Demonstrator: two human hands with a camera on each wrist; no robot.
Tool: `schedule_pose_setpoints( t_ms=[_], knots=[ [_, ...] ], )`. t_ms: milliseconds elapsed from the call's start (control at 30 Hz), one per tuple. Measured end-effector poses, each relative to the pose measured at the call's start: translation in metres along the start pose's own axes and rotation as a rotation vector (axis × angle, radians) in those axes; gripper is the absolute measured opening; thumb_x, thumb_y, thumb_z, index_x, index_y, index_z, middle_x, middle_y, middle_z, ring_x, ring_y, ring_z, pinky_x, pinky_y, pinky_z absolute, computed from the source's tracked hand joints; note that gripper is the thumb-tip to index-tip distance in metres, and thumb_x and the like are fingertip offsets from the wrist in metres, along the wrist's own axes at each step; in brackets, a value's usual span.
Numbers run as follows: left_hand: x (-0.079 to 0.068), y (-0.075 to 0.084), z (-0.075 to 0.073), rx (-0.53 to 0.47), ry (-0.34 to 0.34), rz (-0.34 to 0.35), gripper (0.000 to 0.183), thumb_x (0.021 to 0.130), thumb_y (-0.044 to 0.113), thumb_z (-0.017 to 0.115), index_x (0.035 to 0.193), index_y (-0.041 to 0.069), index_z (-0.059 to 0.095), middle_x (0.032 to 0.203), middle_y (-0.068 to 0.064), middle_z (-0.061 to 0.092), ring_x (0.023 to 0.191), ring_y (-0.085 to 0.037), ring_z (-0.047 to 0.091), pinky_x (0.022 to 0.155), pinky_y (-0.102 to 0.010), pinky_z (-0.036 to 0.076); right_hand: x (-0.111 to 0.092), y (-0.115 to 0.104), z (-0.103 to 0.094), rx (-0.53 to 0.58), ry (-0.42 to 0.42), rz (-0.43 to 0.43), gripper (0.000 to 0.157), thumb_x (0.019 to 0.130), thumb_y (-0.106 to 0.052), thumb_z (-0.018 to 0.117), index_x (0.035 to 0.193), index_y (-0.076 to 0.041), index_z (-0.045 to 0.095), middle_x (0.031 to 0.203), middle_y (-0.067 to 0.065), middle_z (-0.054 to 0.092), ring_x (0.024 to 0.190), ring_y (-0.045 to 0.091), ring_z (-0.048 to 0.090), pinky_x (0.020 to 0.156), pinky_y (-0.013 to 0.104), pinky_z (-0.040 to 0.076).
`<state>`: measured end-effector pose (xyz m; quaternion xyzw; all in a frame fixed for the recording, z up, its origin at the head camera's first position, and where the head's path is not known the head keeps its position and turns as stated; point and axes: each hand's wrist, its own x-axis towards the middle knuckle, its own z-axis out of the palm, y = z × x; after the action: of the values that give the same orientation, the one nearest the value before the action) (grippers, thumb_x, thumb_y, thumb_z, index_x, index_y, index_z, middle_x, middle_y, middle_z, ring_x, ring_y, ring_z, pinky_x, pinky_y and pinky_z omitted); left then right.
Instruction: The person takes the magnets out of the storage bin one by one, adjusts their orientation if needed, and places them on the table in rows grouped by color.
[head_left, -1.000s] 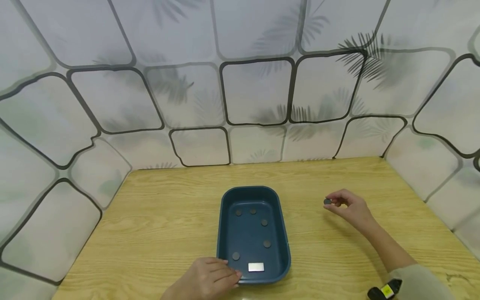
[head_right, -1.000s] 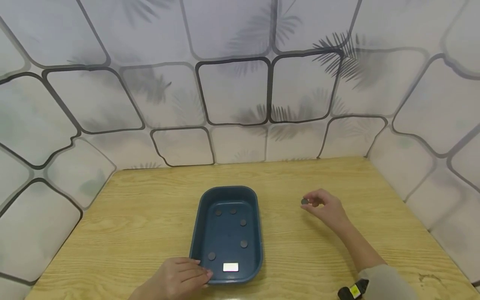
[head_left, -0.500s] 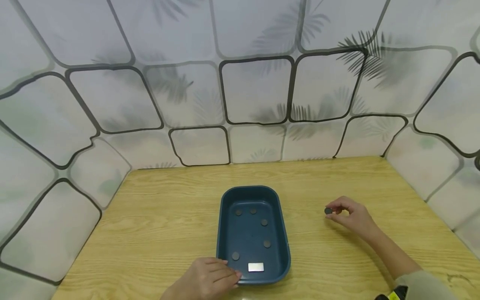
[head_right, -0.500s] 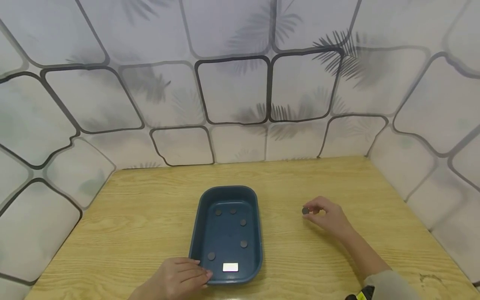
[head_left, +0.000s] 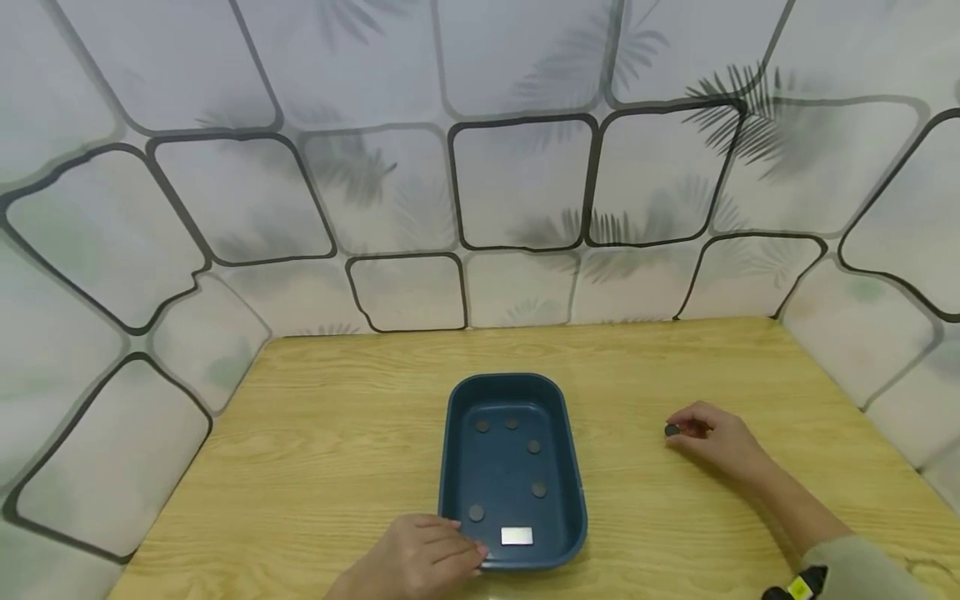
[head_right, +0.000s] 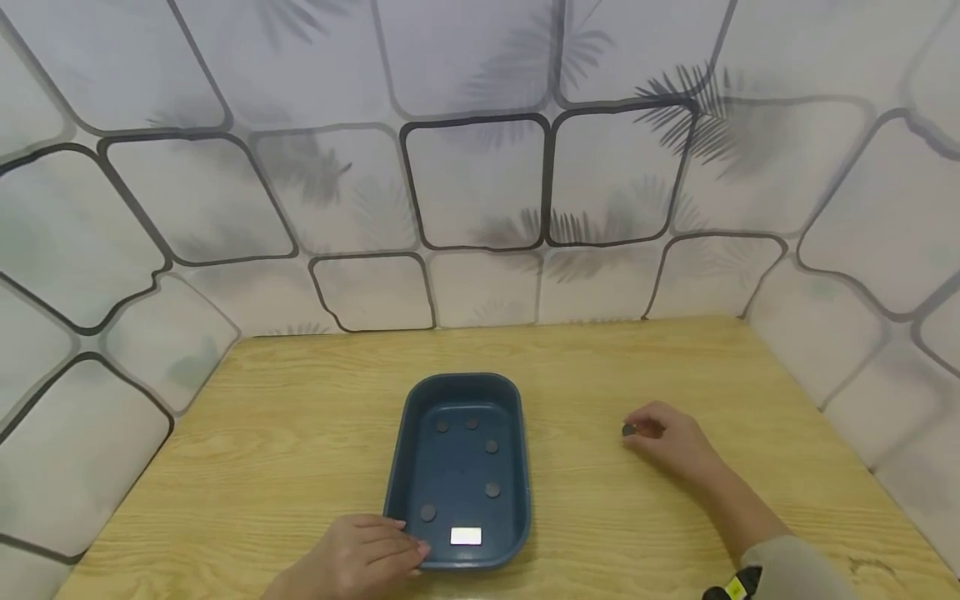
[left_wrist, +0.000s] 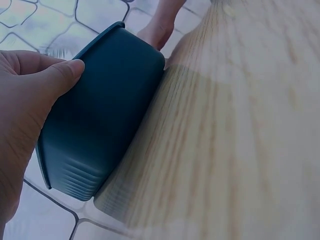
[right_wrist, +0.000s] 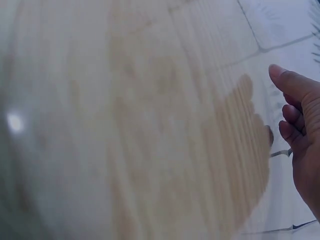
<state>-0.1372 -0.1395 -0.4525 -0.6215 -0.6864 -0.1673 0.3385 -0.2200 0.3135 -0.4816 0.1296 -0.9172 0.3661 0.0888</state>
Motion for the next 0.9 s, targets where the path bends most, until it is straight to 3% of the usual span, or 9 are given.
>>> schedule_pose_setpoints(
  t_ms=[233, 533, 700, 900],
  knots=[
    [0.001, 0.0, -0.001, 0.013, -0.007, 0.01, 0.011, 0.086, 0.018, 0.069, 0.093, 0.011, 0.075, 0.085, 0.003, 0.072, 0.075, -0.001, 0.067, 0.077, -0.021, 0.055, 0.001, 0.007, -0.005, -0.016, 0.01, 0.001, 0.021, 0.08, -0.02, 0.077, 0.097, -0.011, 0.068, 0.087, -0.001, 0.064, 0.073, -0.003, 0.055, 0.062, 0.019, 0.049],
    [0.001, 0.003, -0.001, -0.014, -0.023, -0.037, 0.013, 0.087, 0.019, 0.068, 0.095, 0.012, 0.075, 0.087, 0.004, 0.072, 0.077, 0.0, 0.066, 0.079, -0.02, 0.054, 0.007, 0.009, -0.01, -0.076, 0.002, -0.029, 0.019, 0.08, -0.017, 0.076, 0.095, -0.011, 0.069, 0.083, -0.005, 0.061, 0.071, -0.003, 0.051, 0.059, 0.021, 0.047],
    [0.001, 0.004, -0.001, -0.041, -0.039, -0.068, 0.013, 0.086, 0.018, 0.069, 0.097, 0.012, 0.074, 0.089, 0.004, 0.072, 0.079, 0.001, 0.066, 0.081, -0.021, 0.053, 0.013, 0.011, -0.012, -0.082, -0.037, -0.005, 0.02, 0.081, -0.021, 0.075, 0.097, -0.009, 0.069, 0.082, -0.004, 0.059, 0.069, 0.0, 0.048, 0.058, 0.022, 0.043],
    [0.0, 0.003, -0.001, -0.038, -0.045, -0.054, 0.014, 0.089, 0.018, 0.066, 0.098, 0.012, 0.074, 0.09, 0.005, 0.072, 0.08, 0.0, 0.066, 0.082, -0.02, 0.053, 0.017, 0.014, -0.016, -0.07, -0.116, 0.042, 0.022, 0.083, -0.023, 0.074, 0.098, -0.008, 0.068, 0.083, -0.003, 0.06, 0.068, 0.002, 0.047, 0.058, 0.023, 0.042]
  ],
)
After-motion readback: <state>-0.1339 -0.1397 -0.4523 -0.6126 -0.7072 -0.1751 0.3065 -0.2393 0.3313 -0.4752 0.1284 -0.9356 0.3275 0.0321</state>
